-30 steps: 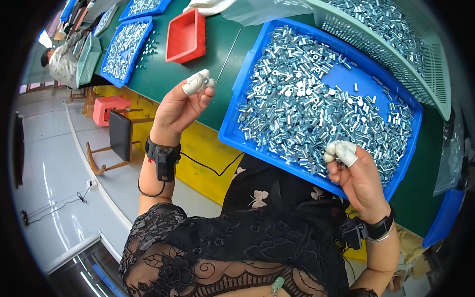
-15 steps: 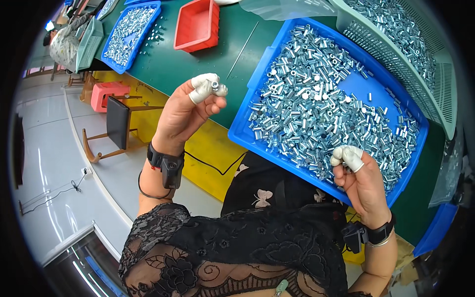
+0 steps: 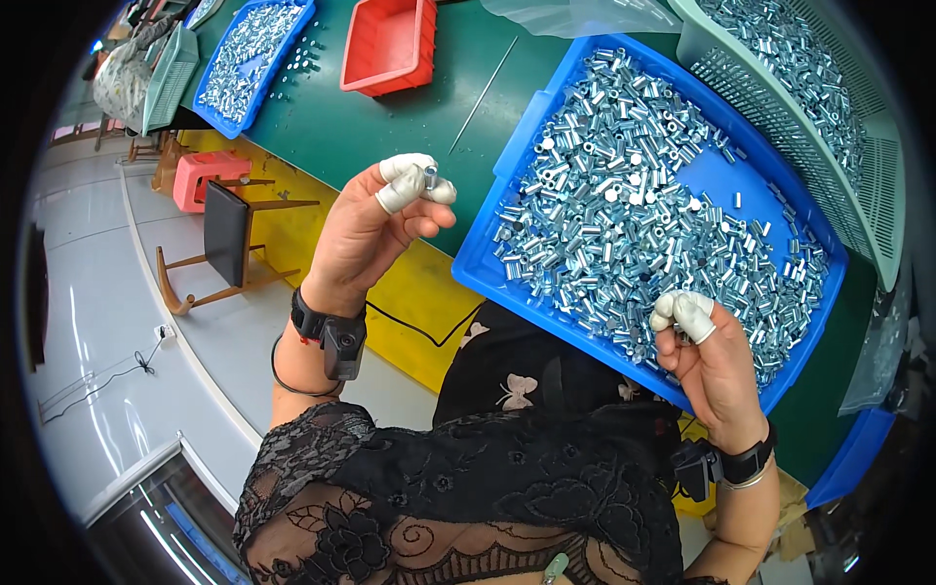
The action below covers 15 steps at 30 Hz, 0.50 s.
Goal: Manually assembling and inspecting small metal and plastic hardware parts at a factory workstation.
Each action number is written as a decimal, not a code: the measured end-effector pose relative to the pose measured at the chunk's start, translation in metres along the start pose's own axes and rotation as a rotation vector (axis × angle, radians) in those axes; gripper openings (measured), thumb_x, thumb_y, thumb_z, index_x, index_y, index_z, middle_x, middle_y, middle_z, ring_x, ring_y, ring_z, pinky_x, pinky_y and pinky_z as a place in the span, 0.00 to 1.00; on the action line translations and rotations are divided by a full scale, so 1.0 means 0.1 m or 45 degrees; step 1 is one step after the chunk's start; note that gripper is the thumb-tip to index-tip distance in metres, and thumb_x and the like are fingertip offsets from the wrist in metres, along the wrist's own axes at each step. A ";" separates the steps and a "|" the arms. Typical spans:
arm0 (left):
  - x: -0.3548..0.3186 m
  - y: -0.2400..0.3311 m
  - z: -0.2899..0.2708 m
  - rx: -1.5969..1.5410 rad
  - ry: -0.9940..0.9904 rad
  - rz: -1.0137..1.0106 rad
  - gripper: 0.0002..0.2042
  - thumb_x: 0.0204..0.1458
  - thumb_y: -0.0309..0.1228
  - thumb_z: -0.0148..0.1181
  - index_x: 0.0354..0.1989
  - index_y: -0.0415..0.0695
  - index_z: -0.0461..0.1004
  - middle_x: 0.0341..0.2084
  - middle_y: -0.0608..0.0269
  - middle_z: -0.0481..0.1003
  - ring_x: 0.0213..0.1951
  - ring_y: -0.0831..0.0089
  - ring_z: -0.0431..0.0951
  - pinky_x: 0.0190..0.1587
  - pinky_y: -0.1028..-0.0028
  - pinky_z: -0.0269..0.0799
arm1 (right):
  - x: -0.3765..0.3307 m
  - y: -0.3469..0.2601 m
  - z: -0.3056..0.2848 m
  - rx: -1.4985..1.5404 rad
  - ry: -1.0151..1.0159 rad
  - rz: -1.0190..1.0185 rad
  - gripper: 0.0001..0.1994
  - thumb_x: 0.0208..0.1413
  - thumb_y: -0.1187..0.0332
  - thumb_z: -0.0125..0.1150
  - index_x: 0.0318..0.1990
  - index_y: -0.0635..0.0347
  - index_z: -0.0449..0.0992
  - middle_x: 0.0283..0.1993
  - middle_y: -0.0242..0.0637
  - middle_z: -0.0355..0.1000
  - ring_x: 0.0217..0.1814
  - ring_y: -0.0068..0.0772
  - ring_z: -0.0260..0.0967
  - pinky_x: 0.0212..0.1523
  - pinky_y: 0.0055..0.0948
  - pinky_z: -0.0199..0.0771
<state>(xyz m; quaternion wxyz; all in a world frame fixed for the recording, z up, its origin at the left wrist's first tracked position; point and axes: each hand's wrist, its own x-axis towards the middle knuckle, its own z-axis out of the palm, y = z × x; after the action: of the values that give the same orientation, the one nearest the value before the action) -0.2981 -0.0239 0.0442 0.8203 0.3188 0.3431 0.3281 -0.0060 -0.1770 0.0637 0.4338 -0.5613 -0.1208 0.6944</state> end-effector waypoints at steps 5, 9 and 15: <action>-0.03 -0.05 0.03 -0.070 0.028 -0.060 0.09 0.56 0.26 0.49 0.42 0.36 0.69 0.34 0.51 0.75 0.33 0.65 0.79 0.34 0.77 0.77 | 0.02 0.00 0.01 -0.005 0.008 0.013 0.09 0.59 0.65 0.48 0.35 0.62 0.70 0.31 0.32 0.67 0.26 0.17 0.60 0.24 0.16 0.61; -0.08 -0.10 0.04 -0.109 0.061 -0.092 0.09 0.56 0.26 0.49 0.42 0.35 0.68 0.34 0.51 0.74 0.33 0.65 0.79 0.35 0.76 0.77 | 0.03 0.00 0.03 -0.011 0.014 0.025 0.09 0.59 0.65 0.48 0.36 0.62 0.70 0.31 0.32 0.67 0.25 0.17 0.59 0.24 0.16 0.61; -0.18 -0.20 0.20 -0.113 0.034 -0.122 0.09 0.56 0.26 0.48 0.42 0.35 0.68 0.34 0.52 0.74 0.33 0.65 0.78 0.35 0.76 0.77 | -0.01 -0.03 0.11 -0.142 0.013 0.003 0.09 0.58 0.67 0.50 0.37 0.63 0.71 0.27 0.29 0.66 0.24 0.17 0.58 0.24 0.16 0.60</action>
<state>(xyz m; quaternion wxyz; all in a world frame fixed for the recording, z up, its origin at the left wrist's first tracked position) -0.2862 -0.0548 0.0465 0.8437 0.2611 0.3540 0.3077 -0.0147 -0.1729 0.0703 0.4014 -0.5882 -0.1564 0.6844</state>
